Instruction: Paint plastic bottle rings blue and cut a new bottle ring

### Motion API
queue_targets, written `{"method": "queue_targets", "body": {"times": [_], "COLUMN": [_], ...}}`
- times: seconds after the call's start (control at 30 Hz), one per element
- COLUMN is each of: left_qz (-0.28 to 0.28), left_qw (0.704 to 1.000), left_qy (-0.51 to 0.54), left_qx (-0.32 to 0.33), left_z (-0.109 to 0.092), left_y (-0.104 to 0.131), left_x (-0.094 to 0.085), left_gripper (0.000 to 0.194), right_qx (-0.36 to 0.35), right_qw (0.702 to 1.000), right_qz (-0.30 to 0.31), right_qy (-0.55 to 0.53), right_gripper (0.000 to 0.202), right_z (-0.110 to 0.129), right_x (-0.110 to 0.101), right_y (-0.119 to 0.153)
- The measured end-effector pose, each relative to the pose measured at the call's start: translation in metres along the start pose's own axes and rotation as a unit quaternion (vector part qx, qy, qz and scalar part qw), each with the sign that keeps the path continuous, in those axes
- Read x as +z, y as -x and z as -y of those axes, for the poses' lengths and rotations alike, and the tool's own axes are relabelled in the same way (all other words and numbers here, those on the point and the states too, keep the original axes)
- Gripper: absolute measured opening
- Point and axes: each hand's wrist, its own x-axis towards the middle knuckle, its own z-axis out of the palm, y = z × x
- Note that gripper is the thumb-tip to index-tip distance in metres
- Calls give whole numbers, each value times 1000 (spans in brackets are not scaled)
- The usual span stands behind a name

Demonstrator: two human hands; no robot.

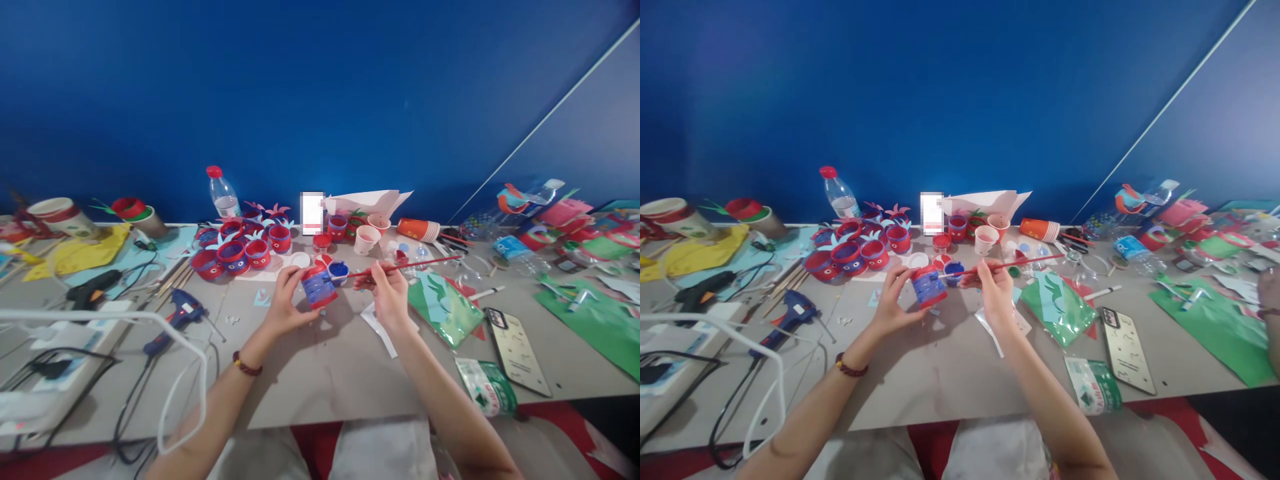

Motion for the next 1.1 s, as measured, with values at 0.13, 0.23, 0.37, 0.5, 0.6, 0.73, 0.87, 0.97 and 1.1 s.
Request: {"method": "queue_targets", "body": {"times": [0.13, 0.23, 0.37, 0.5, 0.6, 0.73, 0.87, 0.97, 1.1], "left_qz": [-5, -8, -6, -21, -30, -45, -58, -53, -44], "left_qw": [1000, 999, 999, 995, 990, 984, 978, 979, 981], "left_qy": [-13, -27, -40, -51, -72, -103, -126, -132, -125], "left_qx": [17, 26, 27, 79, 115, 140, 154, 147, 144], "left_z": [0, 0, 2, 5, 6, 5, 4, 4, 4], "left_y": [1, 1, 1, 2, 2, 2, 1, 2, 3], "left_x": [0, 0, 1, 2, 3, 5, 7, 8, 7], "left_gripper": [76, 76, 76, 76, 76, 77, 77, 77, 79], "right_qx": [-1, -27, -77, -131, -214, -346, -429, -434, -377], "right_qw": [1000, 999, 993, 980, 942, 858, 821, 830, 862], "right_qz": [4, -4, -23, -33, -8, 63, 125, 133, 78], "right_qy": [14, 42, 87, 147, 258, 374, 355, 324, 328], "right_gripper": [31, 32, 29, 21, 12, 8, 12, 11, 8], "right_z": [-6, -4, -2, -4, -6, -5, -6, -6, -2], "right_x": [2, 3, 0, -7, -9, -6, 2, 6, 9], "right_y": [9, 9, 11, 14, 22, 37, 48, 50, 48]}}
